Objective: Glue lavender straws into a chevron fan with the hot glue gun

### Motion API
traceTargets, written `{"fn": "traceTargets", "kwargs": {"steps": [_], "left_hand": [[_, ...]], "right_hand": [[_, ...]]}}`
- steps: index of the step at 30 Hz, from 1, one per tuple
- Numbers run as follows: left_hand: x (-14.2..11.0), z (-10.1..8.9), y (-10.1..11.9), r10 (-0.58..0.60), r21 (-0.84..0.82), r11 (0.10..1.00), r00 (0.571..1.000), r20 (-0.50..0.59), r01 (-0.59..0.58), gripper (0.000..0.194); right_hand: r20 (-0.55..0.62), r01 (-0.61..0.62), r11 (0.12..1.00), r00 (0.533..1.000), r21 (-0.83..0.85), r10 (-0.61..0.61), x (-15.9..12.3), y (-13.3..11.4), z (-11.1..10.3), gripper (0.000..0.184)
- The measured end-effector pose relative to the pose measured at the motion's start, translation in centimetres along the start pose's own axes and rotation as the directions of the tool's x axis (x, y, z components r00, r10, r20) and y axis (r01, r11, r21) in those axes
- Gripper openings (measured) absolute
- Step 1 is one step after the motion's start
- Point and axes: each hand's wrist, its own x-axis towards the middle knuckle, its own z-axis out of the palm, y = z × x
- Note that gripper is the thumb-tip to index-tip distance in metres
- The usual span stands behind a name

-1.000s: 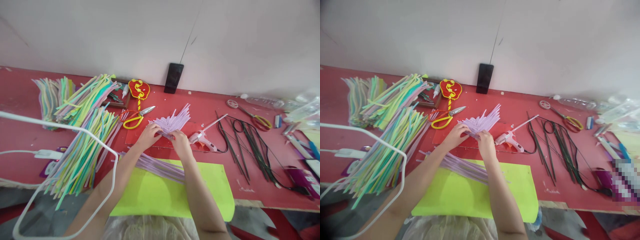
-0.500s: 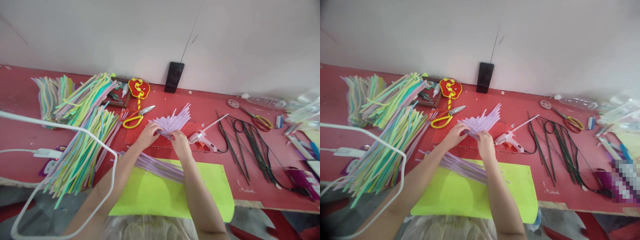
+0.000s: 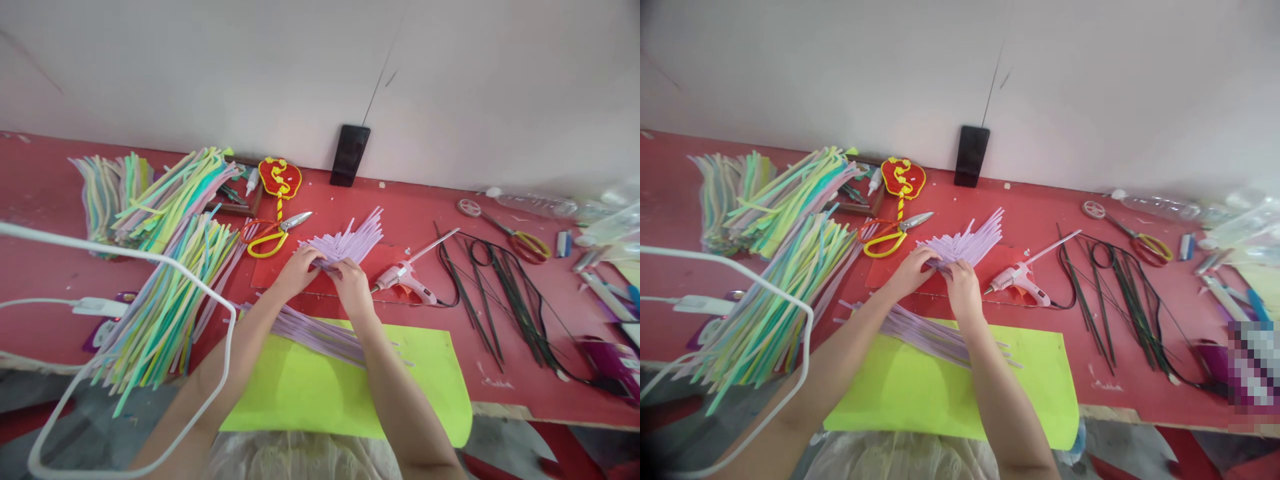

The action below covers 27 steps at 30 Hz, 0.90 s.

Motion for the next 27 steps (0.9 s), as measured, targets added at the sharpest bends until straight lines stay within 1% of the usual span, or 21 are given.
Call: {"fn": "traceTargets", "kwargs": {"steps": [3,6,10,13,21,27], "left_hand": [[-0.1,-0.2,-0.1,-0.02,-0.034,0.999,0.999,-0.027,0.019,0.027],[-0.1,-0.9,-0.4,-0.055,-0.048,0.997,0.998,-0.038,0.053,0.031],[-0.1,-2.3,-1.1,-0.07,0.026,0.997,0.997,-0.028,0.071,0.031],[-0.1,-2.9,-1.6,-0.105,0.056,0.993,0.993,-0.044,0.108,0.029],[-0.1,-2.8,-1.7,-0.13,0.056,0.99,0.991,-0.042,0.132,0.027],[0.0,-2.9,-1.5,-0.11,0.111,0.987,0.993,-0.031,0.112,0.027]], "right_hand": [[0.003,0.008,1.0,1.0,-0.001,-0.008,0.1,0.2,0.2,0.021],[0.001,0.001,1.0,1.0,-0.01,-0.001,0.2,0.4,0.3,0.021],[-0.016,0.008,1.0,1.0,-0.017,-0.008,0.1,0.5,0.4,0.02],[-0.012,0.0,1.0,1.0,-0.012,0.0,0.1,0.5,0.5,0.02],[-0.002,-0.016,1.0,1.0,-0.024,0.016,0.0,0.3,0.4,0.021],[0.006,-0.033,0.987,0.999,-0.154,0.034,-0.1,-0.6,0.2,0.025]]}}
